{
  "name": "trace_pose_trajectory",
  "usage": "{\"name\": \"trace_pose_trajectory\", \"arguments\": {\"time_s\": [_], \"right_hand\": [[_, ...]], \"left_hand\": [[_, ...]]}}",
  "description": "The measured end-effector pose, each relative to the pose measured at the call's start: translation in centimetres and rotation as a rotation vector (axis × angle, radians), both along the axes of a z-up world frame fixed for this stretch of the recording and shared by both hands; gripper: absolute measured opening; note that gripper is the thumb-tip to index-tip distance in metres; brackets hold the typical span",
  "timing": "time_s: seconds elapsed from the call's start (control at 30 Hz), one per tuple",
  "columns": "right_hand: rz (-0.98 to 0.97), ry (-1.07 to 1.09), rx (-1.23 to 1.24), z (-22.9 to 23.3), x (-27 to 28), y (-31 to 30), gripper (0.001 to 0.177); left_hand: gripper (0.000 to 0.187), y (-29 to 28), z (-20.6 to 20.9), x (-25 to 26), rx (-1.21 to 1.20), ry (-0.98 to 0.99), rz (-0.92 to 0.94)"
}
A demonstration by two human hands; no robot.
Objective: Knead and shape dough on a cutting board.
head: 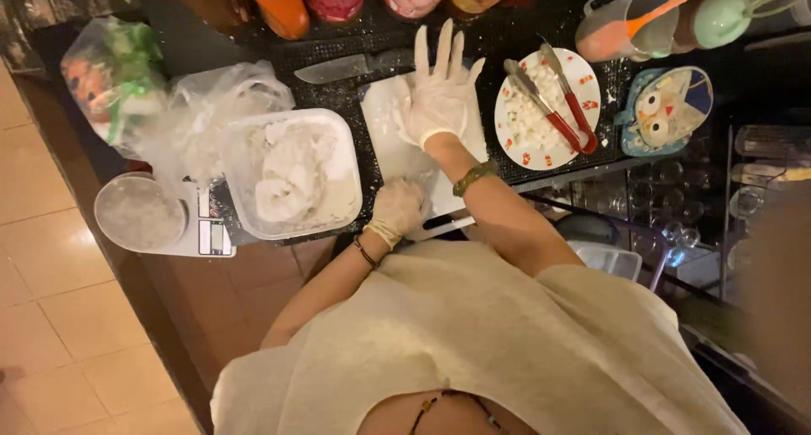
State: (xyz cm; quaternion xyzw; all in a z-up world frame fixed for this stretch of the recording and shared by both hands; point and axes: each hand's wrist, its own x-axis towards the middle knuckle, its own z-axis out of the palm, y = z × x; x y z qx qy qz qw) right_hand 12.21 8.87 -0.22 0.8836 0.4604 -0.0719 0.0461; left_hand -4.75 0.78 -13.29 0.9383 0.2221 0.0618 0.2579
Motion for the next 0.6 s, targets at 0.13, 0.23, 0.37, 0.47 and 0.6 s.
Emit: {"name": "trace_pose_trajectory", "arguments": {"time_s": [0.13,0.23,0.37,0.47,0.6], "right_hand": [[-0.03,-0.069,0.056,-2.4,0.4,-0.1,0.081],[0.0,-0.156,0.264,-4.8,0.1,-1.7,0.084],[-0.074,0.115,0.663,-7.3,3.1,-2.7,0.077],[-0.089,0.413,0.815,-8.0,4.3,-3.4,0.065],[0.037,0.22,0.301,0.8,-1.5,-6.3,0.068]], "left_hand": [[0.033,-0.3,-0.1,-0.1,0.043,-0.052,0.04],[0.031,-1.0,-0.2,-0.5,0.099,-0.175,0.062],[0.032,-1.0,0.2,-0.3,0.168,-0.058,0.057],[0.036,-1.3,0.5,-0.4,0.193,-0.039,0.077],[0.038,-1.4,-0.2,-0.1,0.164,0.005,0.064]]}}
